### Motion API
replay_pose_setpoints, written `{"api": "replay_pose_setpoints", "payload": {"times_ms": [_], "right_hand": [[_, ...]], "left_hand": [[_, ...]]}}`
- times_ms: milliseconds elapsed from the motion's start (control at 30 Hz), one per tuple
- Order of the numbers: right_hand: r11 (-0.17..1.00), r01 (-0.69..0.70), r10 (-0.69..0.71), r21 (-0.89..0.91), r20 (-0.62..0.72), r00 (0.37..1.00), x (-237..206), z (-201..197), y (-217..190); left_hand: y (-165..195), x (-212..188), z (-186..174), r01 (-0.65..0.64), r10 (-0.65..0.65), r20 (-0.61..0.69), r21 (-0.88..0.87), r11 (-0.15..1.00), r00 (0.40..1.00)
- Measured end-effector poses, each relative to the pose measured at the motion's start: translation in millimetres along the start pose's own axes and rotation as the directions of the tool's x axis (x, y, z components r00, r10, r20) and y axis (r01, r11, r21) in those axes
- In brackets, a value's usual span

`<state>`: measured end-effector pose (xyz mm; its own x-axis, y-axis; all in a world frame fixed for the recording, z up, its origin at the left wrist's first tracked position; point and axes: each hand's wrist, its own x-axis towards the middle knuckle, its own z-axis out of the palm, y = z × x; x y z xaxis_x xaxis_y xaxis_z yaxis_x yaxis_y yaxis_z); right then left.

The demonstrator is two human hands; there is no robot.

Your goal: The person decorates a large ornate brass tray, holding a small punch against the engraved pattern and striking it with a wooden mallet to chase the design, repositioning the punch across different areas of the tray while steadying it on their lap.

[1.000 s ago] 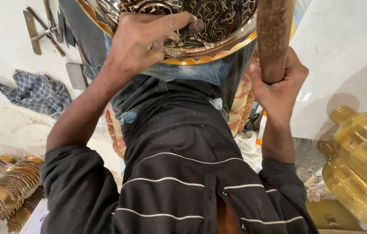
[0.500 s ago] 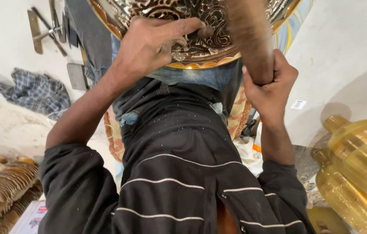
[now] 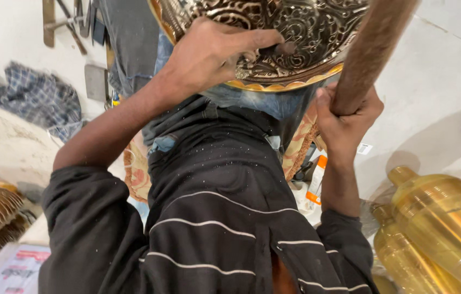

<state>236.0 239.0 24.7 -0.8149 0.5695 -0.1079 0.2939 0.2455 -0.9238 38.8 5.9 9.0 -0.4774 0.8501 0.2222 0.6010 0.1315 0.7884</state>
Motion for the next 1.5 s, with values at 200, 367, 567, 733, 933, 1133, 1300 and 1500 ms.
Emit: {"api": "replay_pose_setpoints", "payload": {"times_ms": [200,367,567,733,933,1133,1300,1500], "right_hand": [[0.994,0.015,-0.018,0.109,0.024,1.0,3,5,2],[0.94,0.155,-0.13,-0.305,0.1,0.986,-1,2,7],[0.985,0.06,-0.047,-0.161,0.079,0.996,-1,11,3],[0.897,0.073,-0.037,-0.435,0.092,0.995,-8,6,2],[0.957,-0.01,0.022,0.289,-0.039,0.999,-44,30,34],[0.93,-0.158,0.215,0.332,-0.142,0.966,-83,32,71],[0.993,-0.115,0.113,0.003,-0.182,0.977,-106,22,89],[0.987,-0.157,0.156,0.014,-0.212,0.965,-124,24,94]], "left_hand": [[-5,-2,5,-0.031,0.032,0.0,0.033,0.999,1.0],[-6,-2,7,-0.043,0.043,-0.035,0.014,0.999,0.998],[-1,-1,5,-0.033,0.034,-0.048,0.031,0.999,0.998],[-1,0,3,0.07,-0.072,0.07,0.03,0.997,0.995],[-8,-2,3,-0.134,0.021,-0.297,-0.368,0.92,0.955],[-7,9,-7,0.095,-0.043,0.111,-0.52,0.849,0.993],[-21,30,-3,0.12,0.021,0.463,-0.273,0.955,0.886],[-41,38,36,-0.249,0.304,0.382,-0.188,0.95,0.873]]}}
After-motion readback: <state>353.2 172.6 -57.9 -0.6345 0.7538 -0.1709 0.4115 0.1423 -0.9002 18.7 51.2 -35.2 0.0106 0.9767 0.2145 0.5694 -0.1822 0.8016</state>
